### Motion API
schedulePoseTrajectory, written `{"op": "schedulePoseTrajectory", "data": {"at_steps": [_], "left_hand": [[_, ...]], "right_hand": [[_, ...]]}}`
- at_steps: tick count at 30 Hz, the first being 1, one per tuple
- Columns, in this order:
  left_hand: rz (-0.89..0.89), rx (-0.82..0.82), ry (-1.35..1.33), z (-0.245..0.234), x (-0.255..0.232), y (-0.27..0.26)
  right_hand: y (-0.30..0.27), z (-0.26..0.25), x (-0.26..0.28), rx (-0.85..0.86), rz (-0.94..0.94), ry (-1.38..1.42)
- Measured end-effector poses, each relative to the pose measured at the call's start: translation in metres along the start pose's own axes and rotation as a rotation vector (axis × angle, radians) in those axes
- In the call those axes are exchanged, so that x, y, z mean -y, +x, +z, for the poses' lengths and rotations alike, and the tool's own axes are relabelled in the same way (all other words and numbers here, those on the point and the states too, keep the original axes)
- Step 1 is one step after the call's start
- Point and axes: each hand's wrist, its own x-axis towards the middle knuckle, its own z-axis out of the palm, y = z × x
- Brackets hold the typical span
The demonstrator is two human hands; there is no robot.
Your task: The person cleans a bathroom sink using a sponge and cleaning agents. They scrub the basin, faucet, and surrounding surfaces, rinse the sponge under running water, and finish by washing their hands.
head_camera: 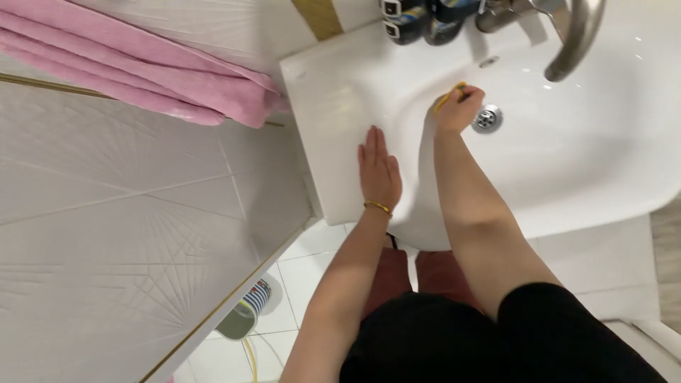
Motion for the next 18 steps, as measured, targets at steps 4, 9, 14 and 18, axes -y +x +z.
{"op": "schedulePoseTrajectory", "data": {"at_steps": [4,9,14,18], "left_hand": [[-0.033,0.051,-0.023,-0.008,-0.005,-0.003],[-0.039,0.046,0.015,-0.002,-0.002,-0.006],[0.097,-0.194,-0.002,0.009,0.002,0.0],[0.083,-0.192,0.102,0.006,-0.006,0.001]], "right_hand": [[-0.077,-0.047,0.062,0.332,-0.072,-0.053],[-0.129,-0.114,0.072,0.766,-0.124,-0.183],[-0.131,-0.209,0.047,1.046,-0.437,-0.479],[-0.072,-0.253,0.018,1.052,-0.595,-0.571]]}}
